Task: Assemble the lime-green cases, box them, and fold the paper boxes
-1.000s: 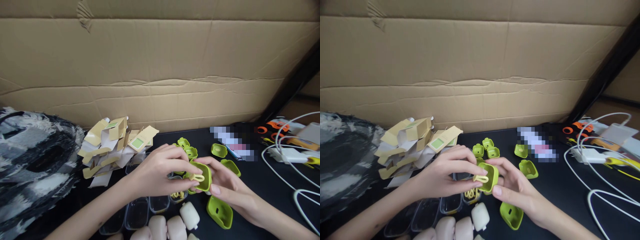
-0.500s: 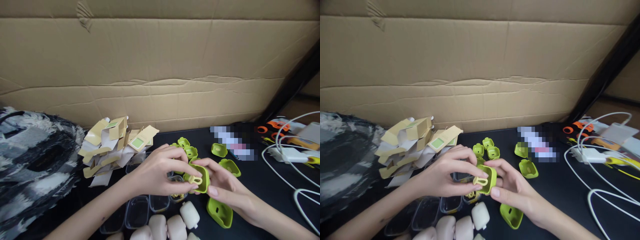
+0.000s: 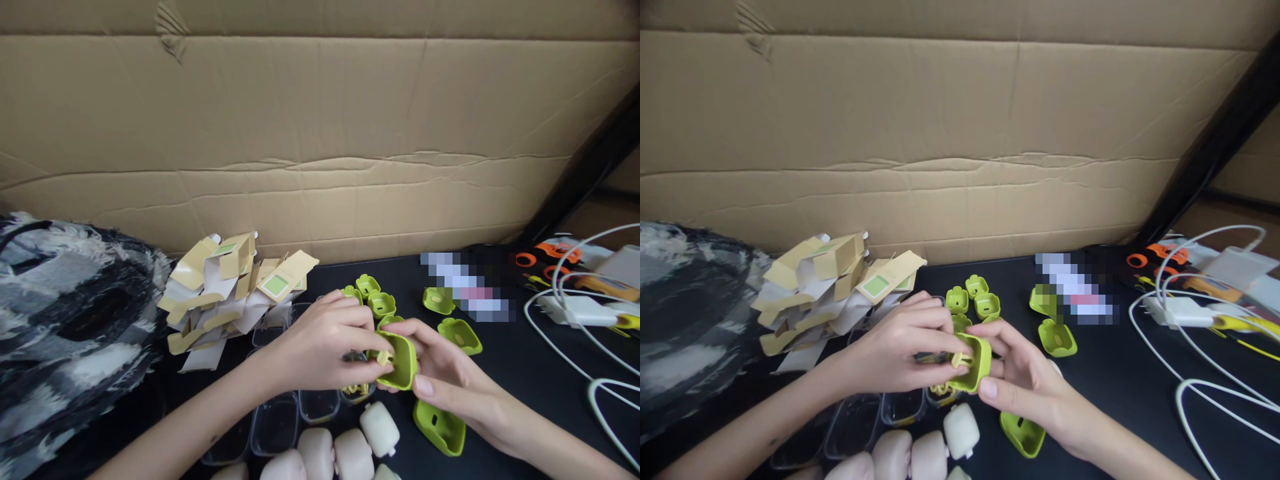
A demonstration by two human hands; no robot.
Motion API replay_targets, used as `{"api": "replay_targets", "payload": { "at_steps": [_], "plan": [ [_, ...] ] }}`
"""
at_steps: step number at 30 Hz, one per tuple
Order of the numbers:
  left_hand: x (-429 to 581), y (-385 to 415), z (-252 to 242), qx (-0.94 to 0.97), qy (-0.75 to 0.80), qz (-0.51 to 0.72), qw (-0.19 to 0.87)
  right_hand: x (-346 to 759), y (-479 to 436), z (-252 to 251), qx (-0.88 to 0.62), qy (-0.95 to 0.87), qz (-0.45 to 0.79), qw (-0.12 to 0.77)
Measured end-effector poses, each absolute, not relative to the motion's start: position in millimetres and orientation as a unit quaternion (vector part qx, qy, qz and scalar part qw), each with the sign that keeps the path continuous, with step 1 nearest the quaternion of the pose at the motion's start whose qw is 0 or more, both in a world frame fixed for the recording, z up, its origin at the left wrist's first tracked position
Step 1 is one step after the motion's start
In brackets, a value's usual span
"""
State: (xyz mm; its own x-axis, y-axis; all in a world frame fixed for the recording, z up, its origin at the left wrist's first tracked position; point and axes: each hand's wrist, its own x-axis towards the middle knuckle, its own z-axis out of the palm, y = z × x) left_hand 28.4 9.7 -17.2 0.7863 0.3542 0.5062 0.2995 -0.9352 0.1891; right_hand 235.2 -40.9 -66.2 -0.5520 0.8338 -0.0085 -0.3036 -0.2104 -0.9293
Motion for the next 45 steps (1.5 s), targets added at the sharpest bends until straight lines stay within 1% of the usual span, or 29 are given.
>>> {"api": "replay_targets", "payload": {
  "at_steps": [5, 16, 24, 28, 34, 37, 40, 45],
  "plan": [
    [29.7, 8.8, -20.4, 0.941, 0.158, 0.297, 0.033, 235.5, -41.9, -65.4, -0.273, -0.493, 0.728, 0.389],
    [31.0, 10.5, -22.3, 0.941, 0.139, 0.294, 0.088, 234.3, -41.8, -69.6, -0.271, -0.51, 0.711, 0.401],
    [31.2, 8.6, -23.6, 0.947, 0.121, 0.295, 0.04, 232.3, -39.6, -71.0, -0.259, -0.53, 0.696, 0.41],
    [30.8, 9.1, -23.7, 0.948, 0.131, 0.289, 0.032, 233.5, -40.0, -70.8, -0.277, -0.529, 0.687, 0.414],
    [30.5, 8.9, -21.6, 0.936, 0.143, 0.318, 0.053, 234.3, -41.4, -70.9, -0.271, -0.524, 0.692, 0.416],
    [30.5, 9.4, -21.3, 0.937, 0.115, 0.325, 0.047, 233.4, -42.0, -69.4, -0.26, -0.532, 0.689, 0.417],
    [30.6, 9.6, -21.8, 0.936, 0.09, 0.331, 0.072, 233.0, -43.0, -65.8, -0.265, -0.547, 0.675, 0.419],
    [31.2, 8.0, -23.6, 0.93, 0.09, 0.347, 0.078, 233.3, -43.3, -62.3, -0.266, -0.556, 0.674, 0.408]
  ]
}}
